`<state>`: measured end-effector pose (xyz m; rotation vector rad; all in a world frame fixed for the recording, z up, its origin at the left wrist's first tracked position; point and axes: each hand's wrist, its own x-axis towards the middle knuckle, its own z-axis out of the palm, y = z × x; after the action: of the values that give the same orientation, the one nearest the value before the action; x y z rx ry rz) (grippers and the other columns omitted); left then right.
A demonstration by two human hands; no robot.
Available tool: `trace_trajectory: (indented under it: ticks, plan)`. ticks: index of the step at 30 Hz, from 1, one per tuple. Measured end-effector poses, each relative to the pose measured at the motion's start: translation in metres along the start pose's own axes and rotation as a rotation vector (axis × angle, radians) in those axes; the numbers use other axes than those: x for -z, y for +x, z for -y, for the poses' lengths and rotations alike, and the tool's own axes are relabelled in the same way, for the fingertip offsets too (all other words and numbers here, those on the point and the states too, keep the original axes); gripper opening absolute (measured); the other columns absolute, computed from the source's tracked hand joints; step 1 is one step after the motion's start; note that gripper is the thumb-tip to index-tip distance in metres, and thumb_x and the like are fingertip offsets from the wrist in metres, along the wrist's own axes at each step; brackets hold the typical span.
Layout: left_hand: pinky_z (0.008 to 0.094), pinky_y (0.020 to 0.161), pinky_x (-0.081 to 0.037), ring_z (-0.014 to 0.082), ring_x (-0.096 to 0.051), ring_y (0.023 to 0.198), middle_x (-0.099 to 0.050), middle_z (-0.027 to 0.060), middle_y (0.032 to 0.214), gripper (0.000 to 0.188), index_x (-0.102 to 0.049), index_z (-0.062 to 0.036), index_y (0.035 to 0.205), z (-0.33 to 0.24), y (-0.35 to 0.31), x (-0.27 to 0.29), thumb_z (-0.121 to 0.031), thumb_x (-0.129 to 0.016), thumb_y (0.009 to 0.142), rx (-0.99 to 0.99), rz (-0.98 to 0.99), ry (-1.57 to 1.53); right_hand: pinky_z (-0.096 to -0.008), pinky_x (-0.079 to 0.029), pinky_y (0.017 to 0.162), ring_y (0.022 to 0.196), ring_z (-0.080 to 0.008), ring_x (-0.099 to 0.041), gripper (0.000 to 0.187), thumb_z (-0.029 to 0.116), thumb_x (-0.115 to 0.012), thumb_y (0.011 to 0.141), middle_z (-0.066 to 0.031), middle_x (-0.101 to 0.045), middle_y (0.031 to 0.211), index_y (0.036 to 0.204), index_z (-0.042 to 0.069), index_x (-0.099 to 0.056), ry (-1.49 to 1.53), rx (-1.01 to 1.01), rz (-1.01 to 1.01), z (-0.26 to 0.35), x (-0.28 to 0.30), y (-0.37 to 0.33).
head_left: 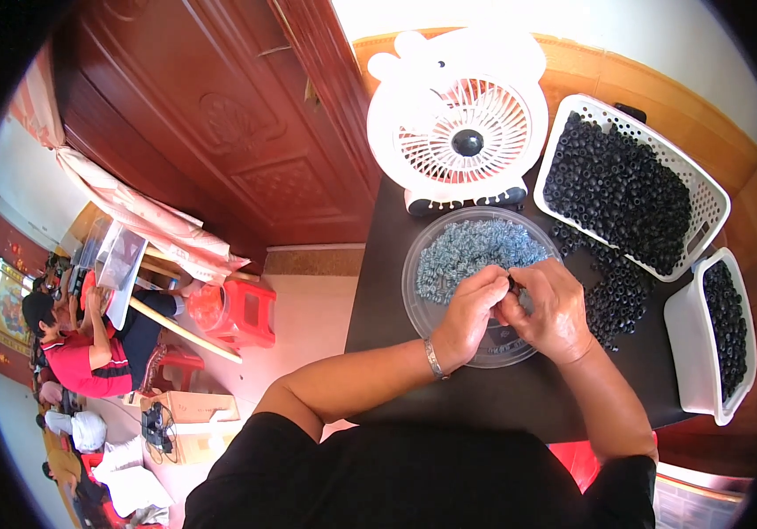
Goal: The person sorts small black rubber parts by hand, placing them into a bowl.
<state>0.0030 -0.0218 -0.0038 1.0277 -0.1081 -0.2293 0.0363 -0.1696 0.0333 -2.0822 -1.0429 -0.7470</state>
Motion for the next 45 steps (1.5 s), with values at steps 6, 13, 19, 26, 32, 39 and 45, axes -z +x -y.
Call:
trace_trajectory:
  ticks: [6, 13, 19, 26, 32, 39, 45]
  plan:
    - [0.0262, 0.077, -0.042, 0.0097, -0.051, 0.088, -0.053, 0.0036, 0.094, 0.022, -0.051, -0.0037, 0.103, -0.004, 0.002, -0.001, -0.024, -0.044, 0.097, -0.011, 0.060, -0.003, -0.0367, -0.048, 0.061, 0.068, -0.0270, -0.059, 0.025, 0.005, -0.071, 0.064, -0.0070, -0.061, 0.075, 0.086, 0.007, -0.060, 0.005, -0.067, -0.005, 0.004, 0.007, 0.004]
    - [0.0275, 0.075, -0.043, 0.0128, -0.055, 0.078, -0.055, 0.0034, 0.085, 0.024, -0.052, -0.0032, 0.101, -0.009, 0.004, 0.000, -0.025, -0.042, 0.098, 0.011, 0.098, 0.084, -0.0338, -0.048, 0.064, 0.071, -0.0260, -0.061, 0.010, 0.002, -0.069, 0.074, -0.0092, -0.063, 0.076, 0.080, 0.002, -0.060, 0.355, -0.250, 0.008, -0.010, 0.010, 0.000]
    - [0.0263, 0.072, -0.044, 0.0121, -0.055, 0.076, -0.054, 0.0036, 0.081, 0.025, -0.052, -0.0026, 0.097, -0.006, 0.002, -0.003, -0.026, -0.043, 0.098, -0.035, 0.058, 0.236, -0.0345, -0.047, 0.060, 0.065, -0.0259, -0.060, 0.005, 0.002, -0.064, 0.079, -0.0108, -0.061, 0.072, 0.076, 0.001, -0.060, 0.374, -0.426, 0.051, -0.003, 0.007, -0.003]
    - [0.0247, 0.068, -0.044, 0.0111, -0.052, 0.072, -0.052, 0.0027, 0.079, 0.028, -0.052, -0.0020, 0.095, -0.007, 0.003, -0.002, -0.028, -0.045, 0.098, -0.109, 0.020, 0.362, -0.0363, -0.047, 0.057, 0.061, -0.0287, -0.060, 0.009, 0.006, -0.063, 0.081, -0.0127, -0.060, 0.070, 0.075, 0.001, -0.058, 0.495, -0.646, 0.064, 0.006, 0.007, 0.000]
    - [0.0285, 0.067, -0.044, 0.0130, -0.051, 0.068, -0.052, 0.0071, 0.076, 0.021, -0.051, 0.0001, 0.094, -0.021, 0.004, -0.001, -0.021, -0.049, 0.096, -0.324, 0.066, 0.871, -0.0395, -0.047, 0.057, 0.064, -0.0339, -0.059, 0.010, 0.010, -0.062, 0.084, -0.0140, -0.058, 0.069, 0.079, 0.003, -0.057, 0.184, -0.335, 0.105, 0.007, 0.023, 0.007]
    - [0.0321, 0.066, -0.043, 0.0223, -0.052, 0.067, -0.050, 0.0134, 0.076, 0.016, -0.051, 0.0008, 0.094, -0.032, 0.009, -0.002, -0.015, -0.052, 0.093, -0.590, 0.141, 1.134, -0.0429, -0.046, 0.056, 0.065, -0.0366, -0.058, 0.015, 0.014, -0.060, 0.086, -0.0148, -0.058, 0.070, 0.077, 0.004, -0.054, 0.207, -0.384, 0.253, 0.002, 0.025, 0.005]
    - [0.0276, 0.064, -0.043, 0.0132, -0.052, 0.068, -0.052, 0.0044, 0.075, 0.022, -0.052, -0.0012, 0.093, -0.033, 0.007, 0.001, -0.022, -0.048, 0.096, -0.108, 0.218, 0.593, -0.0428, -0.045, 0.054, 0.062, -0.0361, -0.058, 0.020, 0.017, -0.058, 0.088, -0.0147, -0.056, 0.068, 0.074, 0.004, -0.052, 0.125, -0.278, 0.196, 0.005, 0.025, 0.005]
